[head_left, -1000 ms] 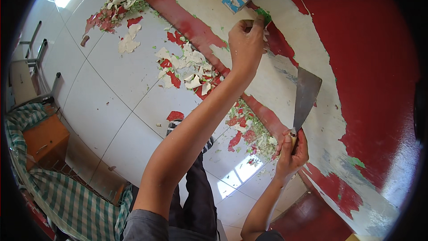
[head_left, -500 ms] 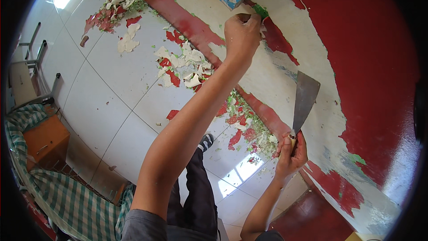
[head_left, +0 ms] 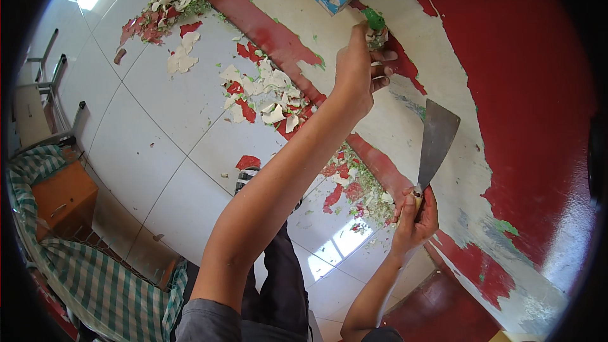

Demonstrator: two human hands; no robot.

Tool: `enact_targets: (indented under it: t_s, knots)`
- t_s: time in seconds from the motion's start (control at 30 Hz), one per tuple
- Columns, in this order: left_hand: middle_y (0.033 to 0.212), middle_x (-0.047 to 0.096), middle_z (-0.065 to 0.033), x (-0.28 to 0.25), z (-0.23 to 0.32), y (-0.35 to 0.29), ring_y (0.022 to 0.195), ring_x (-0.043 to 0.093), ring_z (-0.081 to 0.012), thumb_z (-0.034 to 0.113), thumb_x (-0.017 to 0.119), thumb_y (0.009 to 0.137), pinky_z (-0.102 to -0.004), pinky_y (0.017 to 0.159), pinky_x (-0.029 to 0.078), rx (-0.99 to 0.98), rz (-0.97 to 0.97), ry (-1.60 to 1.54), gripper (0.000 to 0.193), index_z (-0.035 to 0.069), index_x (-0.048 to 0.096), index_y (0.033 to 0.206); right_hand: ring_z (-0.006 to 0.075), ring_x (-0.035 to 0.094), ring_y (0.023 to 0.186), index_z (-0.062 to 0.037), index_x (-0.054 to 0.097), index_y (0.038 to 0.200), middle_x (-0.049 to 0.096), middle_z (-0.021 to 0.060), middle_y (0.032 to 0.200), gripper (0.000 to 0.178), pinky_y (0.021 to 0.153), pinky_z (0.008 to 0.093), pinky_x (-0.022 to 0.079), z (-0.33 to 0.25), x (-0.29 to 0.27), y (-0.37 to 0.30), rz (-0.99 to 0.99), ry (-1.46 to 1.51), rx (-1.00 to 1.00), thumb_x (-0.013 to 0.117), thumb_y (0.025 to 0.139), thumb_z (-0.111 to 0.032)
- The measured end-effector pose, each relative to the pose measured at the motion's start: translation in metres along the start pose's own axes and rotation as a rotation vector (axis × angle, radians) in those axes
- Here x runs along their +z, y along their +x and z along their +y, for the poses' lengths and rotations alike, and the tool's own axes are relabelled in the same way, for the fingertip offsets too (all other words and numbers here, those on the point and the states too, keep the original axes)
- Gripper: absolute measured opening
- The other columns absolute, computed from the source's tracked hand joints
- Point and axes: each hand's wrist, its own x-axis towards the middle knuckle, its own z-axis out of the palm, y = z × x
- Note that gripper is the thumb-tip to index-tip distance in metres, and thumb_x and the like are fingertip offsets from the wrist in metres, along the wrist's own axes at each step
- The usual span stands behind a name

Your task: The person scrapes old peeling paint and plaster off a wall using a putty knife scraper tool.

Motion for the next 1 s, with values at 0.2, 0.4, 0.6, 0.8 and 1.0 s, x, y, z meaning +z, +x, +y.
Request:
enact_targets:
  t_s: [0.2, 0.4, 0.6, 0.8, 1.0]
  knots:
    - [0.080, 0.060, -0.0045, -0.012, -0.005, 0.009, 0.052, 0.043, -0.0083, 0.039, 0.053, 0.091, -0.0225, 0.049, 0.037, 0.028, -0.132, 0.017, 0.027, 0.012, 0.058, 0.095, 0.0078, 0.047, 0.051, 0.0062, 0.050, 0.121, 0.061, 0.0122, 0.088, 0.033, 0.041, 0.0198, 0.038, 0.001, 0.000, -0.006, -0.010, -0.034, 0.032, 0.054, 0.090, -0.003]
    - [0.080, 0.059, -0.0010, -0.015, -0.002, 0.012, 0.050, 0.039, -0.0053, 0.033, 0.056, 0.092, -0.0206, 0.048, 0.032, 0.025, -0.230, -0.075, 0.020, 0.013, 0.056, 0.093, 0.0073, 0.047, 0.051, 0.0066, 0.050, 0.120, 0.061, 0.0113, 0.088, 0.031, 0.041, 0.0199, 0.037, 0.005, 0.000, -0.006, -0.004, -0.002, 0.008, 0.054, 0.090, -0.002]
    - [0.075, 0.052, 0.0025, -0.010, -0.008, 0.013, 0.047, 0.036, -0.0044, 0.025, 0.054, 0.092, -0.0205, 0.047, 0.028, -0.006, -0.324, -0.249, 0.013, 0.012, 0.052, 0.090, 0.0069, 0.047, 0.051, 0.0060, 0.051, 0.119, 0.061, 0.0106, 0.088, 0.031, 0.041, 0.0195, 0.035, 0.001, -0.002, -0.005, 0.002, 0.008, 0.022, 0.054, 0.090, -0.004]
    - [0.074, 0.051, 0.0023, -0.010, -0.021, 0.002, 0.047, 0.038, -0.0044, 0.020, 0.051, 0.092, -0.0206, 0.047, 0.029, -0.020, -0.282, -0.338, 0.008, 0.012, 0.052, 0.090, 0.0073, 0.047, 0.051, 0.0060, 0.050, 0.120, 0.061, 0.0114, 0.087, 0.031, 0.041, 0.0196, 0.035, 0.000, -0.002, -0.005, 0.001, 0.002, 0.003, 0.054, 0.090, -0.003]
    - [0.082, 0.061, -0.0016, -0.009, -0.010, -0.002, 0.054, 0.044, -0.0091, 0.038, 0.056, 0.091, -0.0209, 0.049, 0.034, -0.045, -0.256, -0.128, 0.026, 0.013, 0.052, 0.087, 0.0079, 0.047, 0.049, 0.0067, 0.050, 0.119, 0.062, 0.0128, 0.087, 0.031, 0.040, 0.0199, 0.037, 0.004, -0.006, -0.005, 0.015, 0.009, 0.013, 0.054, 0.090, -0.002]
